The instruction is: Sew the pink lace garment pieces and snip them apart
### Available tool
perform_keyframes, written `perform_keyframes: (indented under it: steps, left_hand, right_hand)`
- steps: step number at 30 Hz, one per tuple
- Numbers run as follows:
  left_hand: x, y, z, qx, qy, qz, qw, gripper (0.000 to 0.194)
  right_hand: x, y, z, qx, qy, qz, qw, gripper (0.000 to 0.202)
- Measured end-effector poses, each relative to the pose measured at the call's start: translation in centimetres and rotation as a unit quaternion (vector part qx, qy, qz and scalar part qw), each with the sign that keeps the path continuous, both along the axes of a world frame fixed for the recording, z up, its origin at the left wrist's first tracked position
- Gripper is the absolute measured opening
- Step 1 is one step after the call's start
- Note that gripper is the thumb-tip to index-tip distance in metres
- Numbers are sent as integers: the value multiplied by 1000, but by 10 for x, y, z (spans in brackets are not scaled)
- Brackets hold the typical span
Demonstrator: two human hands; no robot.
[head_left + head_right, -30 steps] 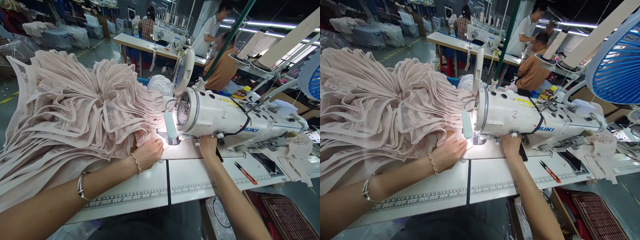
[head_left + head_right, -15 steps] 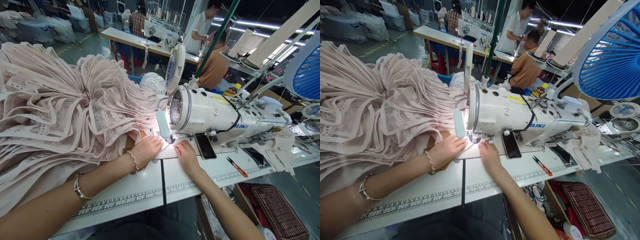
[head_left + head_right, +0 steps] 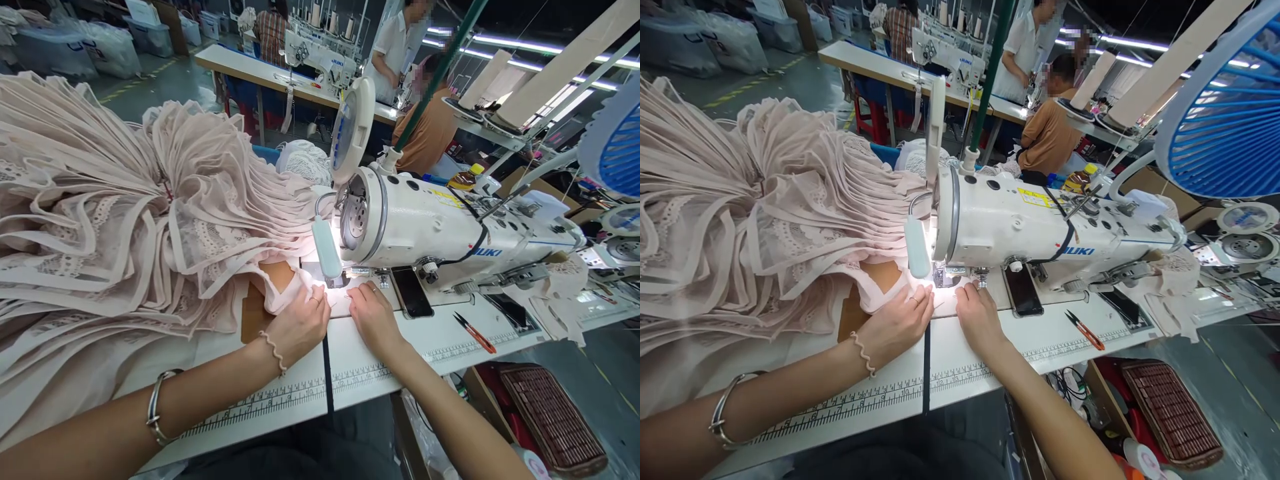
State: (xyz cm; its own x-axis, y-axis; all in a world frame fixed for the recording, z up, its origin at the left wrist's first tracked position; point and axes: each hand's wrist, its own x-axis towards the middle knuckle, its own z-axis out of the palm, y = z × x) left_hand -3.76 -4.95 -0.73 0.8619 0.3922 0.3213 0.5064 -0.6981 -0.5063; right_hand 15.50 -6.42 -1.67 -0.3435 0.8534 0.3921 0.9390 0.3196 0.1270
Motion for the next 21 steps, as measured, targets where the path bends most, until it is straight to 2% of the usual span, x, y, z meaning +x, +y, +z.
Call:
perform_keyframes:
  steps: [4, 6, 9, 13, 16, 18, 21]
  left_hand:
    - [-3, 9, -5, 6, -28, -23, 999, 37]
    - [-4, 12, -10, -31, -54, -24, 998, 36]
    - [-7, 18, -12, -94, -92, -40, 991, 34]
    - [-13, 26, -12, -178, -163, -15, 970, 34]
    - [-16, 26, -14, -250, -268, 24, 930, 42]
    - [-16, 21, -16, -279, -291, -10, 915, 50]
    - [-14, 11, -18, -243, -227, -82, 940, 51]
  right_hand:
    - [-5, 10, 19, -110, -30, -79, 990, 27]
    - [-11, 18, 29, -163, -47, -109, 979, 24]
    - [-22, 27, 34, -213, -35, -108, 970, 13]
    - [-35, 28, 21, -211, 14, -120, 970, 15]
    - [-36, 22, 10, -170, 48, -132, 975, 13]
    - [-34, 17, 6, -152, 68, -127, 978, 10]
    - [-31, 15, 6, -154, 101, -124, 975, 6]
